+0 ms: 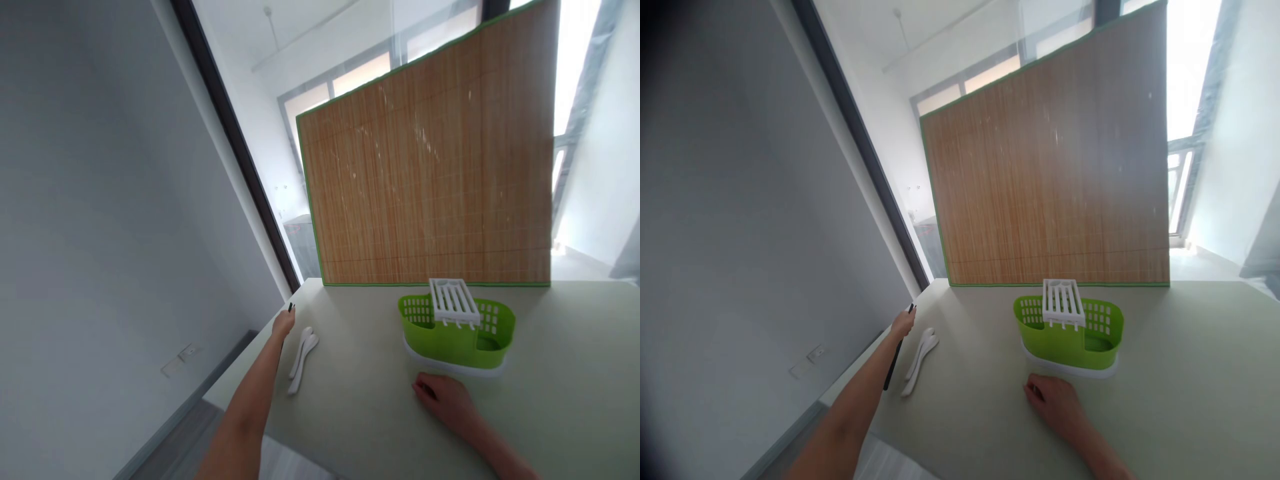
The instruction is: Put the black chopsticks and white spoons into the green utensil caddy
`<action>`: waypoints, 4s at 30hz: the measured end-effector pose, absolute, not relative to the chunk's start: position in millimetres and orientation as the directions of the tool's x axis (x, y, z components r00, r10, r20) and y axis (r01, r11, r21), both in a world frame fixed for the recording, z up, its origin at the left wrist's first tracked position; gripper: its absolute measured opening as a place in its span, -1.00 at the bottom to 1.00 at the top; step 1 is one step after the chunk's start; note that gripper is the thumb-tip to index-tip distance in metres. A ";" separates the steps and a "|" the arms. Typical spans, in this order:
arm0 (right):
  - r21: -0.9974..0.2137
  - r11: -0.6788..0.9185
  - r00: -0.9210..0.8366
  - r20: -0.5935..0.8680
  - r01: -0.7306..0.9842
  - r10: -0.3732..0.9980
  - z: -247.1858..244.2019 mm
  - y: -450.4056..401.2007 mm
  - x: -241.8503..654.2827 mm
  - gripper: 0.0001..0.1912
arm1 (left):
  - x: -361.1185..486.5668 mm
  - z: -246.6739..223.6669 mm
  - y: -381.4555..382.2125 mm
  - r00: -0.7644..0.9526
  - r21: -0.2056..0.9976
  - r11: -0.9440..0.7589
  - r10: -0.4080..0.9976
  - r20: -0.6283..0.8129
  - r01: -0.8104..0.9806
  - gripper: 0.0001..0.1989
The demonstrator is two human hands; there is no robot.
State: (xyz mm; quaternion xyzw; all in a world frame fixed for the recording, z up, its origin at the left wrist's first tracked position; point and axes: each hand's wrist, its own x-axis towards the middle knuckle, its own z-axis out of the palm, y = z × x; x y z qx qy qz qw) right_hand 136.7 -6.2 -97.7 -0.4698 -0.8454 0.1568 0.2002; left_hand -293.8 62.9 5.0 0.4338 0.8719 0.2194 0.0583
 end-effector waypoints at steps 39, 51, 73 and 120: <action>-0.288 0.607 -0.518 0.330 0.741 0.789 -98.5 -17.6 134.2 -0.79 | 26.3 19.1 23.2 0.449 -0.040 -0.467 0.819 0.356 0.883 -0.72; -0.137 0.717 -0.649 0.334 0.684 0.683 -103.1 -26.4 136.6 -0.79 | -44.4 47.8 52.4 0.292 -0.046 -0.291 0.916 0.275 0.956 -0.63; -0.056 0.702 -0.641 0.363 0.710 0.677 -123.8 -23.6 128.5 -0.76 | -337.9 65.7 95.3 -0.268 -0.034 0.283 0.935 0.233 0.959 -0.75; -0.101 0.683 -0.623 0.333 0.723 0.708 -122.2 -22.6 138.2 -0.72 | -42.5 -76.6 -91.8 0.197 0.405 -0.362 0.898 0.393 0.840 -0.69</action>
